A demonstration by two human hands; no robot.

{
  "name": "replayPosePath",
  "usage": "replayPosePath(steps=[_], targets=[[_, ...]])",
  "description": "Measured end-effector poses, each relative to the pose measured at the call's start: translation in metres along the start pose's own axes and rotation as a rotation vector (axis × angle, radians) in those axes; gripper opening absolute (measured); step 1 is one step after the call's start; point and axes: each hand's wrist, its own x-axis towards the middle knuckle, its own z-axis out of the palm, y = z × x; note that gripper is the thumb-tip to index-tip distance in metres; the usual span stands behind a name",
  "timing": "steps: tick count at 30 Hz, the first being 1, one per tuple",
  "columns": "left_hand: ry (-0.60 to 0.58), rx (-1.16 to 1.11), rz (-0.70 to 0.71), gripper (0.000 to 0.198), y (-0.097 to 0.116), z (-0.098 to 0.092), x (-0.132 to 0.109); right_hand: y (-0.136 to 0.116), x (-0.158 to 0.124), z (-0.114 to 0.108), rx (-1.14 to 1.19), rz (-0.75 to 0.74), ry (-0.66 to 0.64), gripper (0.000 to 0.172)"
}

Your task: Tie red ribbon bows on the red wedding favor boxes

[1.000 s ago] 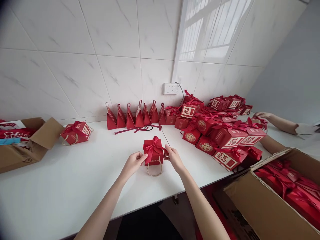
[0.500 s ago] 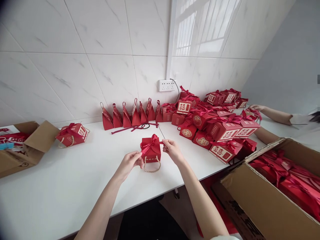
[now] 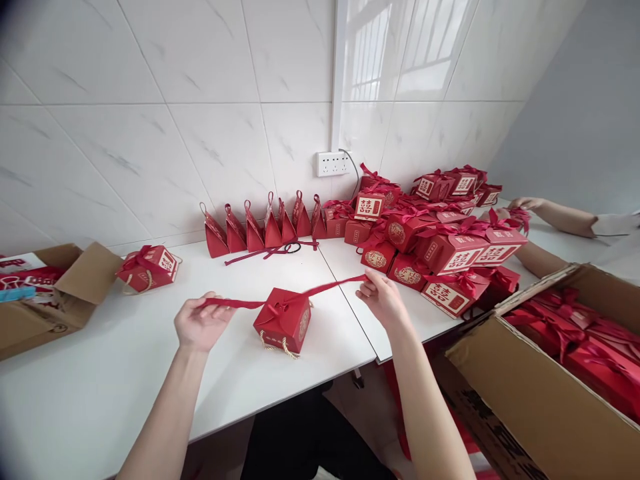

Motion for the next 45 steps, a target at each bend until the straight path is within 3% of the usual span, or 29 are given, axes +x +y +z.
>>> replayPosePath(steps=[3, 7, 14, 21, 25, 28, 32, 34, 37, 39, 42, 45], targets=[[0.034, -0.17, 0.057, 0.024, 0.016, -0.012, 0.005, -0.008, -0.017, -0.014, -0.01, -0.03, 0.066, 0.05], [-0.001, -0.178, 0.104, 0.026, 0.03, -0.02, 0.015, -0.01, -0.033, -0.024, -0.173, -0.042, 0.1, 0.045], [0.008, 0.05, 0.076, 0.029, 0.04, -0.024, 0.016, -0.01, -0.045, -0.04, -0.448, -0.133, 0.096, 0.044], [0.08, 0.194, 0.039, 0.026, 0.038, -0.038, 0.01, -0.003, -0.042, -0.055, -0.439, -0.083, 0.118, 0.044], [0.119, 0.396, 0.062, 0.027, 0.034, -0.052, 0.011, -0.003, -0.045, -0.061, -0.598, -0.023, 0.056, 0.045], [0.113, 0.601, 0.028, 0.031, 0.034, -0.061, 0.016, -0.016, -0.056, -0.064, -0.776, 0.037, -0.104, 0.044], [0.172, 0.769, 0.077, 0.018, 0.029, -0.057, 0.024, -0.033, -0.068, -0.059, -0.869, 0.307, -0.71, 0.048], [0.097, 0.916, 0.121, 0.032, 0.023, -0.044, 0.025, -0.029, -0.066, -0.049, -0.894, 0.313, -0.786, 0.055], [-0.25, 1.183, 0.072, 0.034, 0.01, -0.016, 0.021, -0.002, -0.059, -0.024, -0.863, 0.191, -0.554, 0.059], [-0.445, 1.26, 0.022, 0.027, 0.002, -0.001, 0.018, 0.021, -0.057, -0.006, -0.808, 0.183, -0.54, 0.058], [-0.573, 1.29, -0.032, 0.019, -0.004, 0.009, 0.013, 0.047, -0.062, 0.015, -0.812, 0.142, -0.548, 0.049], [-0.646, 1.25, -0.14, 0.019, -0.003, 0.009, 0.003, 0.059, -0.067, 0.025, -0.836, 0.105, -0.444, 0.04]])
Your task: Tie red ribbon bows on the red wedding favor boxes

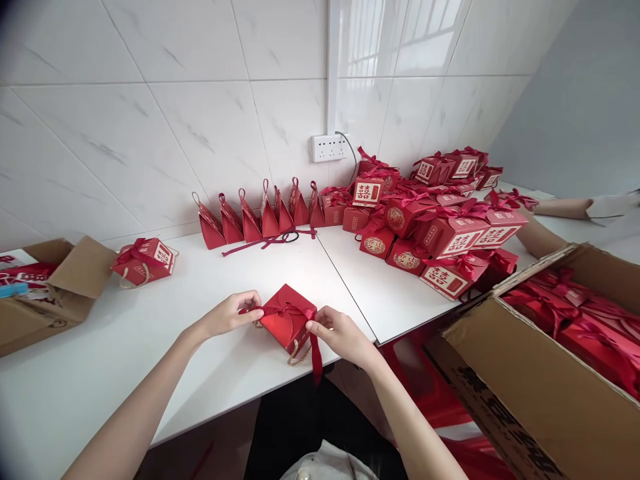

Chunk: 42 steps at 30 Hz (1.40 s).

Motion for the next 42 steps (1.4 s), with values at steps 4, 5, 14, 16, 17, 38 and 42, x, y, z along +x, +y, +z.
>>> replayPosePath(steps=[4, 5, 14, 16, 17, 38, 42], targets=[[-0.15, -0.076, -0.062, 0.027, 0.006, 0.005, -0.014, 0.002, 0.004, -0.001, 0.053, 0.042, -0.002, 0.034], [-0.168, -0.092, -0.067, 0.028, 0.008, 0.007, -0.016, 0.003, 0.005, -0.003, 0.046, 0.046, -0.009, 0.035], [0.028, -0.172, 0.036, 0.033, -0.001, 0.009, -0.01, -0.016, 0.004, -0.001, 0.112, -0.056, 0.073, 0.051], [0.135, -0.162, 0.067, 0.032, -0.007, 0.01, -0.005, -0.02, 0.0, 0.004, 0.136, -0.065, 0.059, 0.048], [0.187, -0.146, 0.08, 0.032, -0.01, 0.011, -0.002, -0.021, -0.002, 0.006, 0.146, -0.061, 0.034, 0.047], [0.471, 0.067, 0.145, 0.023, -0.041, 0.04, -0.016, -0.017, -0.008, -0.016, 0.09, -0.041, -0.05, 0.038], [0.399, -0.029, 0.134, 0.026, -0.027, 0.047, -0.025, -0.042, -0.009, -0.008, 0.186, -0.216, -0.062, 0.032]])
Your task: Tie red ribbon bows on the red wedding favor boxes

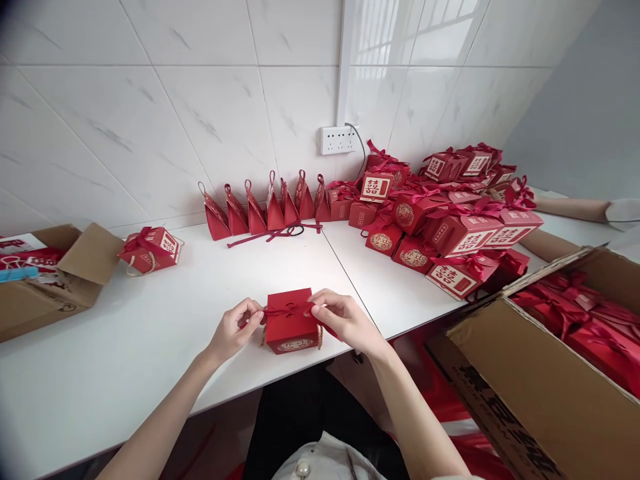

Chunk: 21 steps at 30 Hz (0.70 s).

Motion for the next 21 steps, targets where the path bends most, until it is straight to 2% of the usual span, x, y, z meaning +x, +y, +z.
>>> replayPosePath(steps=[4, 7, 10, 14, 21], targets=[[-0.157, -0.214, -0.132, 0.03, 0.02, -0.005, -0.001, -0.003, 0.015, 0.018, -0.066, -0.114, -0.01, 0.025], [-0.315, -0.365, -0.283, 0.033, 0.031, -0.013, 0.001, 0.004, 0.024, 0.029, -0.198, -0.129, 0.074, 0.025], [-0.363, -0.409, -0.366, 0.039, 0.039, -0.018, 0.003, 0.013, 0.027, 0.036, -0.286, -0.16, 0.184, 0.021], [-0.291, -0.14, -0.367, 0.042, 0.048, -0.02, 0.005, 0.02, 0.027, 0.039, -0.35, -0.222, 0.224, 0.018], [-0.282, 0.328, -0.254, 0.022, 0.069, -0.024, 0.006, 0.021, 0.027, 0.039, -0.361, -0.205, 0.237, 0.014]])
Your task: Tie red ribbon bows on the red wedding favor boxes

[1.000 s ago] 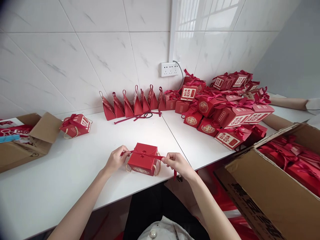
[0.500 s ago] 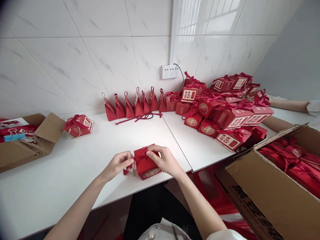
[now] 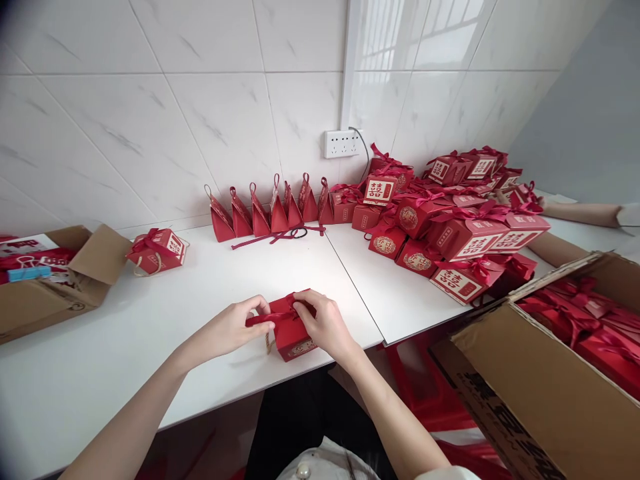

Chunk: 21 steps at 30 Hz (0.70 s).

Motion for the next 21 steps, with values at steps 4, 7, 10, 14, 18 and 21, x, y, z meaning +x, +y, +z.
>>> replayPosePath(steps=[4, 7, 10, 14, 18, 21], targets=[[0.063, 0.124, 0.017, 0.02, 0.007, -0.005, -0.001, -0.001, 0.001, 0.003, 0.098, 0.091, 0.037, 0.005], [0.031, 0.065, 0.016, 0.023, 0.012, -0.007, -0.001, 0.0, 0.001, 0.005, 0.107, 0.148, 0.079, 0.011], [-0.025, 0.016, 0.008, 0.026, 0.017, -0.009, -0.001, 0.001, 0.001, 0.005, 0.107, 0.175, 0.068, 0.016], [-0.035, 0.111, 0.048, 0.03, 0.026, -0.014, -0.001, 0.002, 0.002, 0.005, 0.144, 0.179, 0.034, 0.01], [-0.025, 0.238, 0.184, 0.031, 0.035, -0.017, 0.0, 0.0, 0.002, 0.005, 0.084, 0.128, 0.037, 0.012], [0.001, 0.342, 0.317, 0.03, 0.041, -0.017, 0.005, -0.003, 0.002, 0.004, -0.003, 0.073, 0.018, 0.014]])
